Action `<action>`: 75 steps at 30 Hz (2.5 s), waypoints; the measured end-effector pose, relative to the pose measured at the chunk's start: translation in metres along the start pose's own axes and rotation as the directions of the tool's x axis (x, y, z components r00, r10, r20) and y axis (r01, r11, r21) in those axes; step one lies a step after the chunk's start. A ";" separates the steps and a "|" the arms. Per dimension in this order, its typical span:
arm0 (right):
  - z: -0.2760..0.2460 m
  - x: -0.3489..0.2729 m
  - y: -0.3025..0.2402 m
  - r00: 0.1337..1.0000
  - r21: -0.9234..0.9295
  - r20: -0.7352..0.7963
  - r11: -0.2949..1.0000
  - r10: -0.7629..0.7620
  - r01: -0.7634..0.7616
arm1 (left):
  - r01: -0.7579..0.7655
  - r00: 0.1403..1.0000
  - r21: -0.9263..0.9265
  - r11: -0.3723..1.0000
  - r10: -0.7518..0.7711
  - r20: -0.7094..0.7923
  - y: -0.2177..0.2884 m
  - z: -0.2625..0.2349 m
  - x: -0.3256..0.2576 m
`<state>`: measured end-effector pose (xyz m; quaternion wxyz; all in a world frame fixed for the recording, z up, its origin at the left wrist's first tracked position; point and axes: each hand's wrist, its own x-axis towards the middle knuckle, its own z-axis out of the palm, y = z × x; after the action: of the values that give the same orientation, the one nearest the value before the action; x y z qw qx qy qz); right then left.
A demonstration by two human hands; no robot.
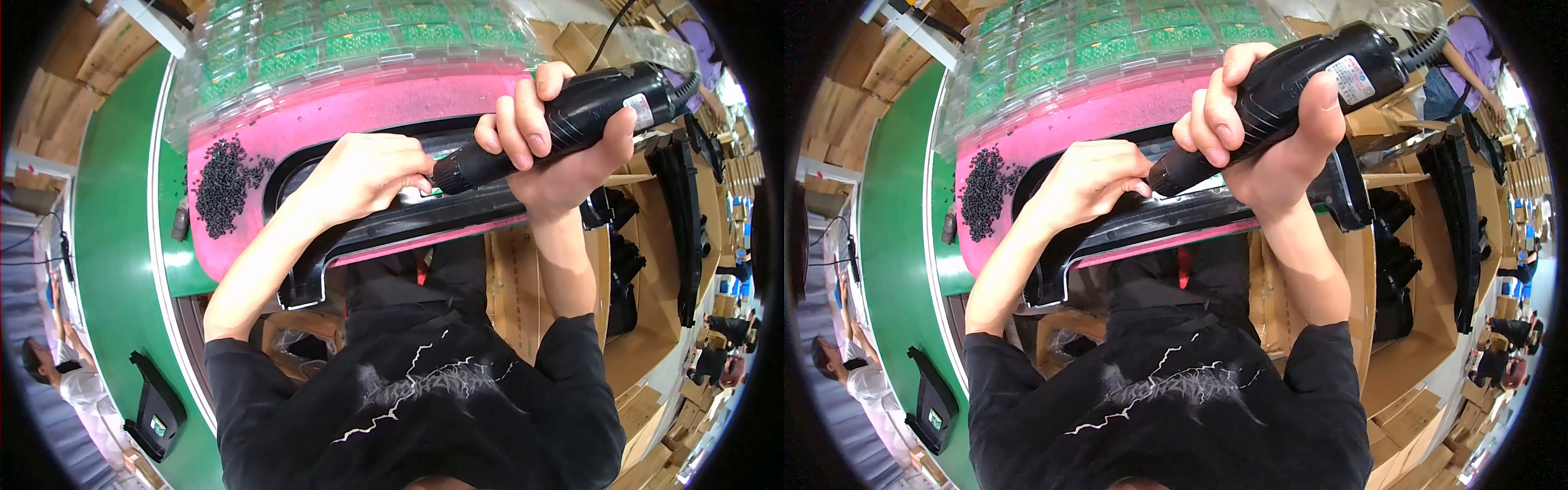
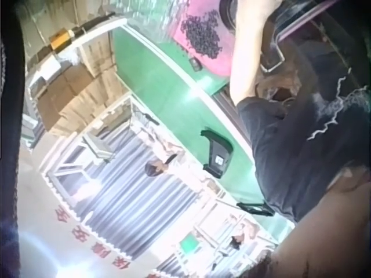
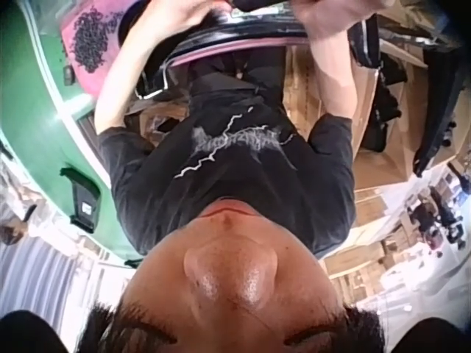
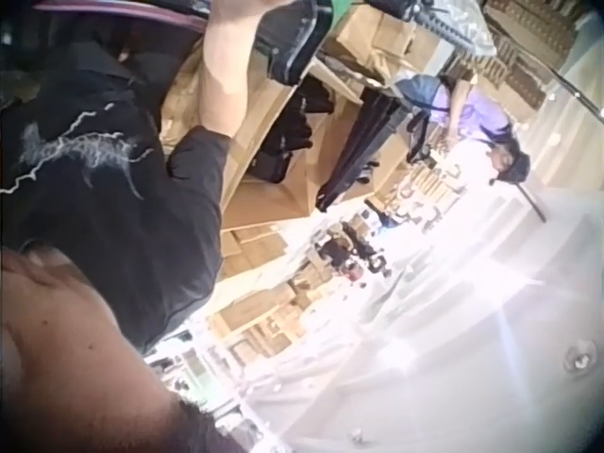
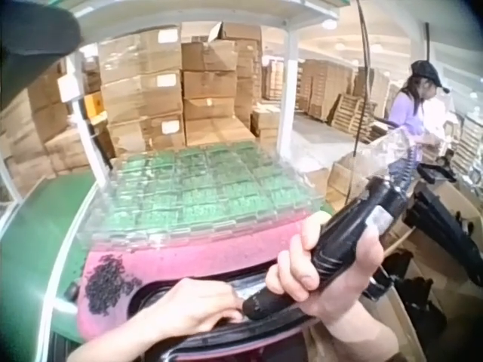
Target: Assembling a PCB into a plastic housing using an electric screwdriver.
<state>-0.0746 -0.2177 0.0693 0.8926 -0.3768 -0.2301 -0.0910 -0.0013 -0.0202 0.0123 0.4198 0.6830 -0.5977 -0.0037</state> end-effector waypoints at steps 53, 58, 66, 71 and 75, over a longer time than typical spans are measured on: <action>-0.062 0.002 -0.004 0.986 -0.640 -0.143 0.768 -0.082 -0.029 | 0.191 0.961 0.058 0.980 -0.199 0.195 -0.011 0.010 0.001; -0.073 0.008 -0.003 0.997 -0.563 -0.070 0.824 0.027 -0.062 | 0.316 0.908 0.106 0.943 -0.333 0.253 -0.011 0.008 0.005; -0.061 0.008 0.006 0.990 -0.575 -0.141 0.813 0.011 -0.091 | 0.376 0.871 0.125 0.918 -0.396 0.292 -0.010 0.009 0.003; -0.040 -0.001 -0.003 0.988 -0.450 -0.138 0.893 -0.063 -0.006 | 0.226 0.948 0.154 0.962 -0.254 0.191 -0.014 0.010 -0.002; -0.008 -0.005 -0.010 0.987 -0.201 0.025 0.966 -0.158 0.160 | 0.127 0.985 0.085 0.988 -0.136 0.110 -0.010 0.007 0.000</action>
<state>-0.0795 -0.2304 0.0687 0.8384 -0.4464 -0.2532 -0.1835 0.0036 -0.0243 0.0017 0.3565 0.7356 -0.5741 -0.0476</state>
